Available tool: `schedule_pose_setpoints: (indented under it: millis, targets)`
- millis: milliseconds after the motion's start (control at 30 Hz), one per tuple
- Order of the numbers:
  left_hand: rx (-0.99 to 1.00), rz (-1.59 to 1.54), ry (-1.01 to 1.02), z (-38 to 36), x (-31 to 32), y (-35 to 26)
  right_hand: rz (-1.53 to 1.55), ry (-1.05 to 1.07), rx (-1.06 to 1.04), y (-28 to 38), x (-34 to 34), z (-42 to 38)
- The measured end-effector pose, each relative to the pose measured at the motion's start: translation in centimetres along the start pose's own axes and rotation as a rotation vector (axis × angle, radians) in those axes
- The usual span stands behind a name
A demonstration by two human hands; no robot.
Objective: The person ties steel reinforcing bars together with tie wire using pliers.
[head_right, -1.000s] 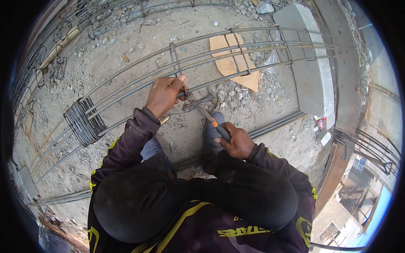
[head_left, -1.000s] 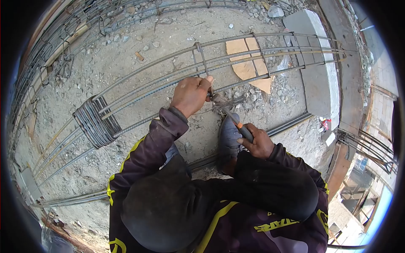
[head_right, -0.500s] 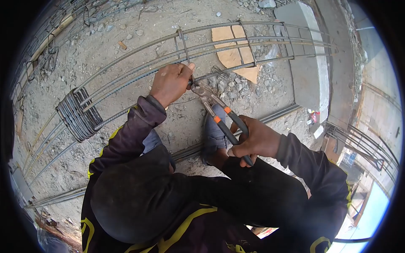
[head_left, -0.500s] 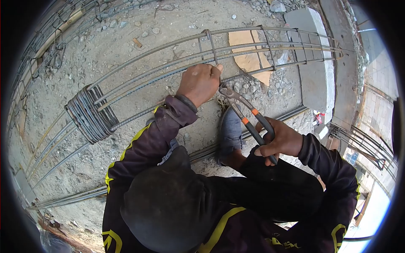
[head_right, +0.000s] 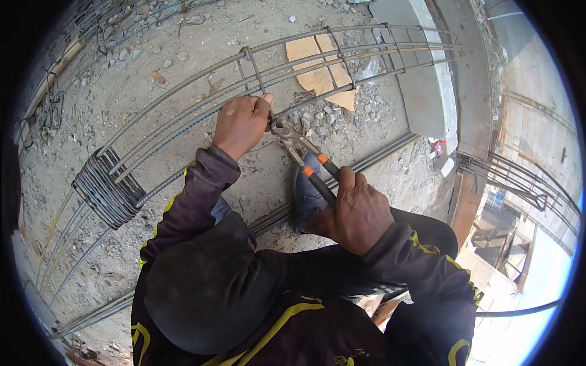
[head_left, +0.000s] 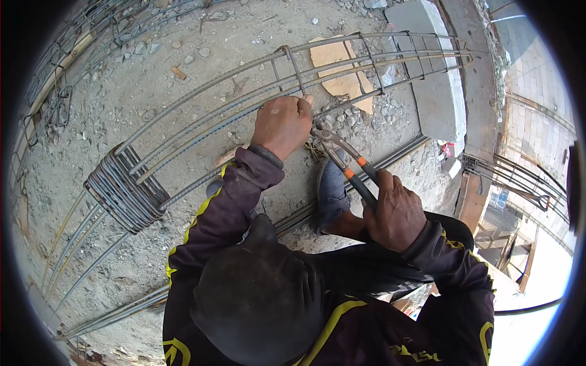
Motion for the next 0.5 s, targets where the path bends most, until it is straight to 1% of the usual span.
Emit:
schedule_pose_setpoints:
  millis: [33,133,233,333,433,467,500]
  targets:
    - [-0.001,0.002,-0.008,0.1,-0.2,-0.2,0.033,-0.010,0.036,0.7,0.6,-0.3]
    - [0.217,0.211,-0.138,-0.3,-0.1,-0.7,0.049,-0.086,0.103,1.0,1.9,-0.7]
    - [-0.077,0.140,0.027,-1.0,-4.6,-3.4,0.003,-0.103,0.119,0.5,2.2,-0.8]
    - [0.187,0.092,-0.078,-0.5,-6.9,-8.9,-0.060,-0.062,0.109,0.1,1.3,-0.6]
    - [0.385,0.299,-0.011,0.9,-2.7,-10.2,-0.106,-0.076,0.101,0.6,0.7,-0.6]
    - [0.396,0.253,0.051,1.0,-1.6,-10.4,-0.101,-0.079,0.108,0.6,0.6,-0.5]
    - [0.379,0.110,0.119,1.0,-1.0,-10.5,-0.092,-0.077,0.119,0.5,0.7,-0.5]
Point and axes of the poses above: each hand's wrist, its own z-axis towards the middle knuckle, its own x-axis out of the palm, y = z × x, the point moved 8 cm from there along z, towards the middle knuckle, and after that the axes turned 9 degrees about -x, right-handed, at the moved point
